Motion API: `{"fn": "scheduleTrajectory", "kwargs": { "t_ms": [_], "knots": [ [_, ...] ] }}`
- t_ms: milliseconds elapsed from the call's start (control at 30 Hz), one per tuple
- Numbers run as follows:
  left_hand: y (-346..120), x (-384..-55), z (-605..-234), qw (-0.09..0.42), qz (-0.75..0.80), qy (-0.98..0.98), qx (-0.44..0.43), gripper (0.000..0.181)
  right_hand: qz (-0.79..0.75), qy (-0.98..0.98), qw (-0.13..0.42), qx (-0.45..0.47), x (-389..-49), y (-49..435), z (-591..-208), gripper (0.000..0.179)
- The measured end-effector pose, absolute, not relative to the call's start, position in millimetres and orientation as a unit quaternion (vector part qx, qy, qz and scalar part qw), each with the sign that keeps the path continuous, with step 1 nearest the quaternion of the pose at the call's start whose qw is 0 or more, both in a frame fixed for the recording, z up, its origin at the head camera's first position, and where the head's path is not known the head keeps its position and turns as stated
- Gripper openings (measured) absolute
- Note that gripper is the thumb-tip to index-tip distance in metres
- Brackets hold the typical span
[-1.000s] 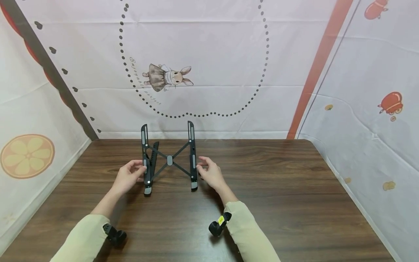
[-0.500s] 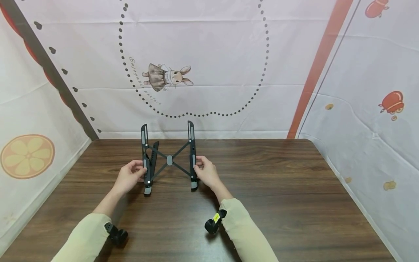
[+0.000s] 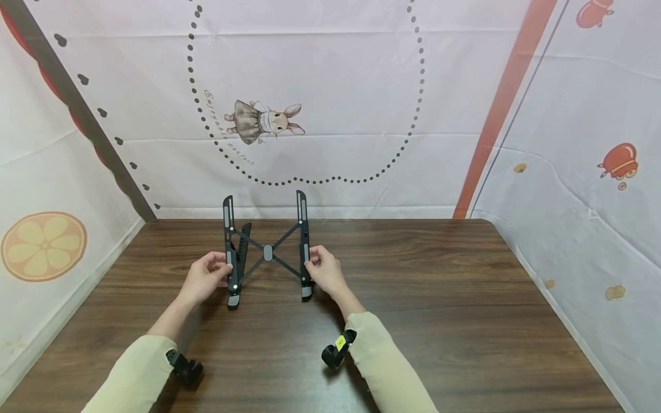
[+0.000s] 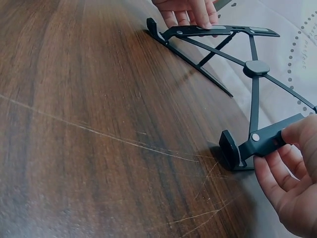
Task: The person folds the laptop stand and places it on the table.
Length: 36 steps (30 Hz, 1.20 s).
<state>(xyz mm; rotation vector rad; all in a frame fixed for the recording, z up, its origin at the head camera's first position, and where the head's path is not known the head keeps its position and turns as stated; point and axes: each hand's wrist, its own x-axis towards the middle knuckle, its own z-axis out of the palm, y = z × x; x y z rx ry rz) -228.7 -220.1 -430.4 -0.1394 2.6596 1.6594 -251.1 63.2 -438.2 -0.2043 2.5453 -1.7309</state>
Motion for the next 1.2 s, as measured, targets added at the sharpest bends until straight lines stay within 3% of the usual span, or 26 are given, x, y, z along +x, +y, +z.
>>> {"fn": "scheduleTrajectory", "kwargs": {
  "t_ms": [1200],
  "knots": [
    [-171.2, -240.0, -437.2, 0.021, 0.581, 0.813, -0.021, 0.025, -0.556, 0.83, 0.012, -0.048, -242.7, 118.2, -436.2, 0.025]
  ]
}}
